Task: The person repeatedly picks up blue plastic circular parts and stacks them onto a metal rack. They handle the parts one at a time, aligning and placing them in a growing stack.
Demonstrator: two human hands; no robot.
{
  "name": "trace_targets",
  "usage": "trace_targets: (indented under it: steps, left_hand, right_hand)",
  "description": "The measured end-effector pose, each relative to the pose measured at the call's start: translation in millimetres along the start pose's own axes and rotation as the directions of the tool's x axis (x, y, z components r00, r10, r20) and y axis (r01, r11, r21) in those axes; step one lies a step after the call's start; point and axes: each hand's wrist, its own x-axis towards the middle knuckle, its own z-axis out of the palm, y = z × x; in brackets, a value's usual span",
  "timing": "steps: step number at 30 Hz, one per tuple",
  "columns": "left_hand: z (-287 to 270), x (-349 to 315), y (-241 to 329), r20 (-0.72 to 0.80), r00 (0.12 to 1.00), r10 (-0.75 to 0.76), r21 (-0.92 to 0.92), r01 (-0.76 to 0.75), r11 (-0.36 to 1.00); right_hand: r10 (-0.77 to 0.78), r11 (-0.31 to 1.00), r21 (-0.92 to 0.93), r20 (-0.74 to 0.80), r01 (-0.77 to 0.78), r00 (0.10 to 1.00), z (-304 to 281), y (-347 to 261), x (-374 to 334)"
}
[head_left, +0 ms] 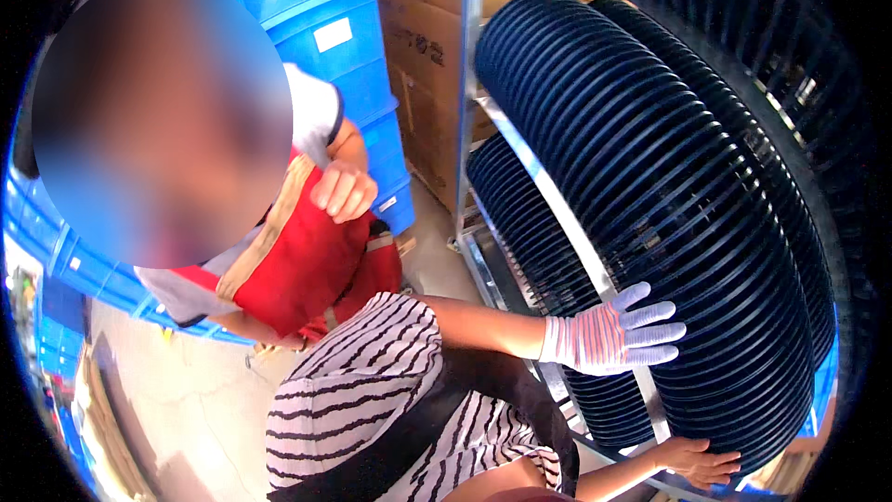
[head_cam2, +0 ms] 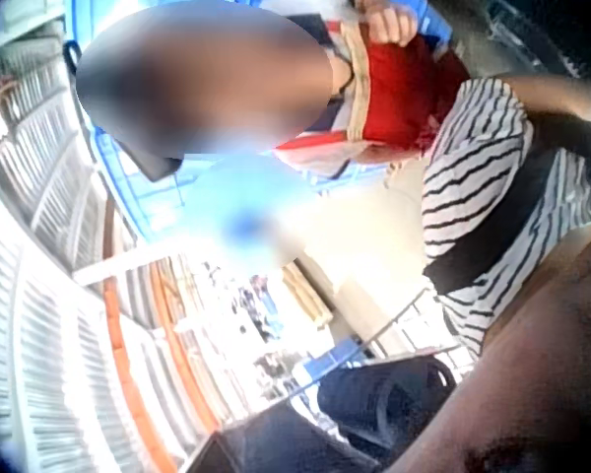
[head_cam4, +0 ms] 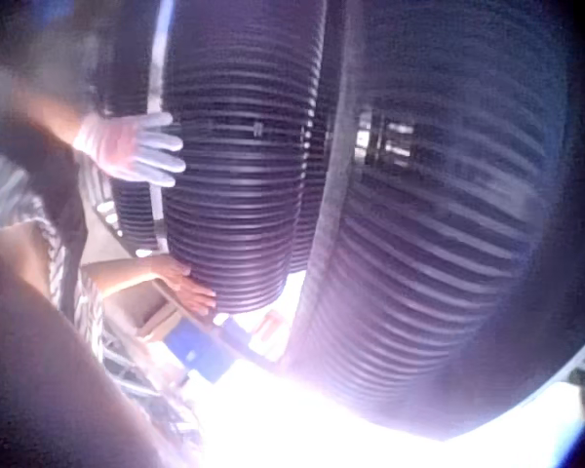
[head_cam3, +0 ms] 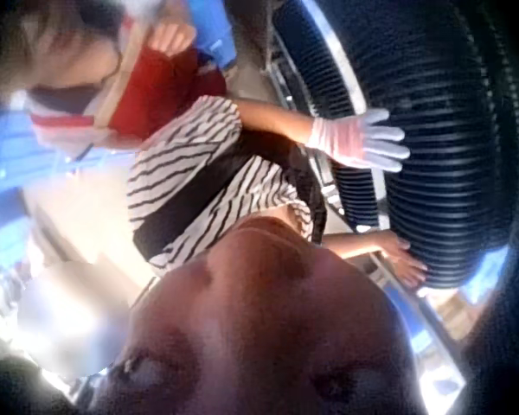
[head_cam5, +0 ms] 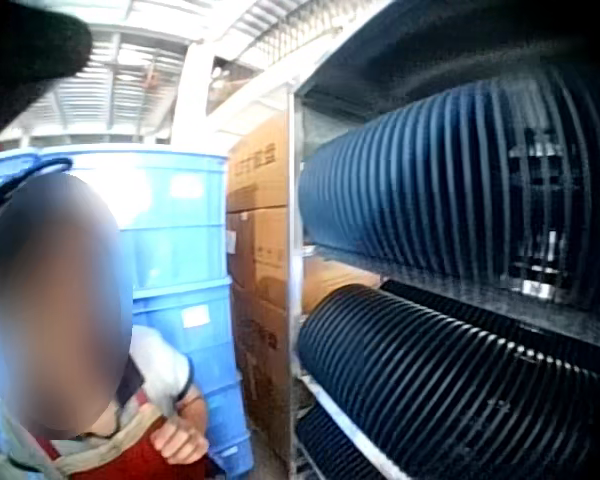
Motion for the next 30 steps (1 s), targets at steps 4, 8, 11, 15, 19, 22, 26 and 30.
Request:
trace_targets:
  steps: [4, 8, 11, 15, 19, 22, 26, 30]
  left_hand:
    - [0.8, -5.4, -6.4, 0.019, 1.0, -0.025, 0.059, 0.024, 0.998]
    - [5.6, -8.4, -11.1, 0.016, 0.999, -0.031, 0.06, 0.03, 0.998]
    - [3.4, -6.5, -10.0, 0.026, 0.999, -0.023, 0.037, 0.022, 0.999]
    - [0.5, -5.0, -9.1, 0.006, 1.0, -0.024, -0.002, 0.024, 1.0]
    - [-3.4, -15.0, 0.0, -0.021, 0.997, -0.075, 0.007, 0.075, 0.997]
    - [-11.3, -19.3, -3.5, -0.08, 0.993, -0.086, 0.056, 0.091, 0.994]
    - [-0.1, -11.7, -15.8, -0.027, 0.995, -0.096, 0.012, 0.096, 0.995]
    - [2.6, 2.2, -17.8, 0.111, 0.994, -0.021, 0.089, 0.011, 0.996]
  right_hand:
    - [0.008, 1.0, 0.025, -0.014, -0.007, 1.0, 11.1, -6.0, 3.3]
    - [-0.019, 0.993, 0.117, 0.05, 0.013, 0.999, 9.3, -14.1, 8.2]
    - [-0.029, 0.986, 0.169, 0.088, 0.014, 0.996, 6.4, -16.7, 10.4]
    - [-0.039, 0.986, 0.166, 0.09, 0.024, 0.995, 10.6, -17.2, 9.5]
    - [-0.031, 0.985, 0.174, 0.101, 0.013, 0.994, 8.9, -22.9, 11.2]
    - [-0.045, 0.982, 0.186, 0.093, 0.027, 0.995, 11.4, -27.2, 7.3]
    - [-0.058, 0.998, 0.035, 0.012, 0.057, 0.998, 40.2, 10.8, -3.4]
    - [0.145, 0.946, 0.256, 0.212, -0.198, 0.966, 45.9, 4.1, -30.0]
